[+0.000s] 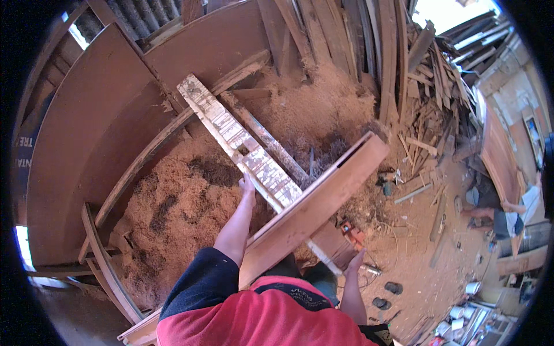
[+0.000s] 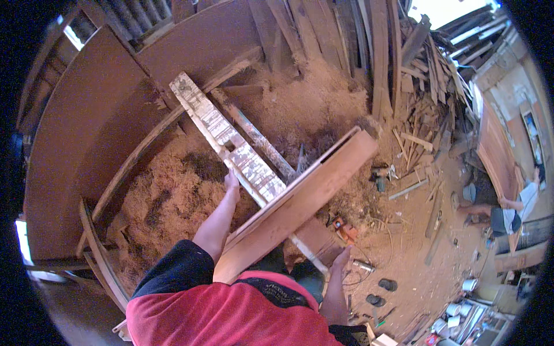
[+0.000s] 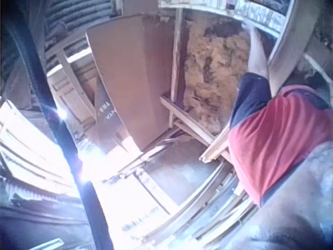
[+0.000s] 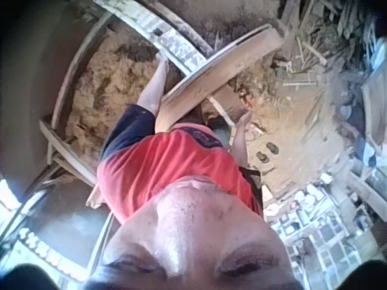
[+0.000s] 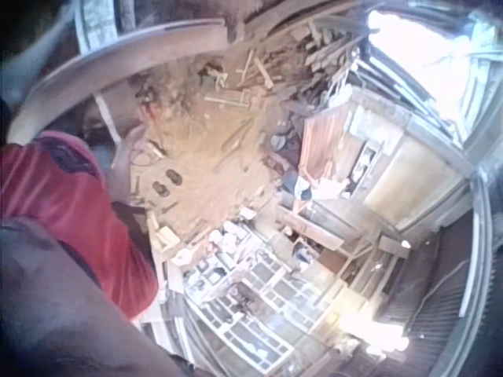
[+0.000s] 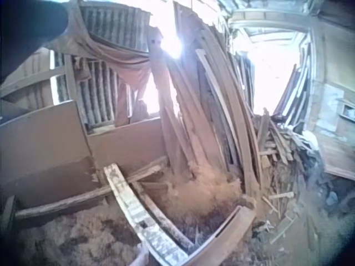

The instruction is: The person picks up, flips, and arranges various wood planks and door frames, sorting them and leaning them against a wall in a workshop.

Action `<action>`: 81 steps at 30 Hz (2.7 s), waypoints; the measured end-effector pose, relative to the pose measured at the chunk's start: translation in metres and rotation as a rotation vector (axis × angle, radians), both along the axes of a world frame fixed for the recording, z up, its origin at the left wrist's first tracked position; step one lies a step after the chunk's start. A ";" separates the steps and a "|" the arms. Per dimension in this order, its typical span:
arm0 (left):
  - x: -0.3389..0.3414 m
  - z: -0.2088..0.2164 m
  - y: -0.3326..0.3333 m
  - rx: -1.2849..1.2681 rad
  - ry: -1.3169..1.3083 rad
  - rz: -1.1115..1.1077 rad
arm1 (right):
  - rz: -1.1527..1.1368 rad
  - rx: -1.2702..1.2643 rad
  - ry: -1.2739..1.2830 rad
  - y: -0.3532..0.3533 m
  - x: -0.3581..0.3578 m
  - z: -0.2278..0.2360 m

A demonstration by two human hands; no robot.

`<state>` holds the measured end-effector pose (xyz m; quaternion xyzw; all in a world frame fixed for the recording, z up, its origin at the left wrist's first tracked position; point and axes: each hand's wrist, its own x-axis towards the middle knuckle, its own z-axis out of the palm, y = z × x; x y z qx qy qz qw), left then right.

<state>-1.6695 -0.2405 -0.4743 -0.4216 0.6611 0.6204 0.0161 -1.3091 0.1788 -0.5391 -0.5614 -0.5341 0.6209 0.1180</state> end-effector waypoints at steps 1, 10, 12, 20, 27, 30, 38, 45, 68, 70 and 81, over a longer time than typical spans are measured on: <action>-0.002 -0.004 -0.002 0.059 -0.018 -0.007 | -0.028 -0.009 -0.049 -0.013 -0.007 0.018; -0.024 -0.038 -0.017 0.701 0.259 0.133 | -0.089 -0.484 0.063 -0.022 -0.010 0.022; -0.033 -0.032 0.001 0.697 0.189 0.202 | -0.107 -0.284 0.098 -0.024 -0.013 0.021; -0.035 -0.018 0.003 0.761 0.136 0.195 | -0.132 -0.499 0.059 -0.013 0.021 -0.010; -0.046 -0.015 0.011 0.378 0.011 0.155 | -0.201 -0.408 -0.068 -0.060 -0.008 0.052; -0.046 -0.005 0.010 0.499 -0.011 0.295 | -0.155 -0.334 -0.139 -0.039 0.018 0.027; -0.050 -0.017 0.013 0.566 0.083 0.196 | -0.271 -0.374 -0.124 -0.049 0.002 0.046; -0.053 -0.017 0.031 0.498 0.108 0.241 | -0.167 -0.272 -0.235 -0.013 -0.023 0.034; 0.241 0.110 -0.070 -0.635 -0.117 -1.152 | 0.055 0.037 -0.430 -0.026 -0.068 0.070; 0.234 0.119 -0.069 -0.640 -0.011 -1.168 | 0.031 -0.034 -0.261 -0.003 -0.039 0.010; 0.238 0.102 -0.042 -0.753 0.042 -1.070 | 0.600 -0.320 -0.124 0.054 -0.039 0.027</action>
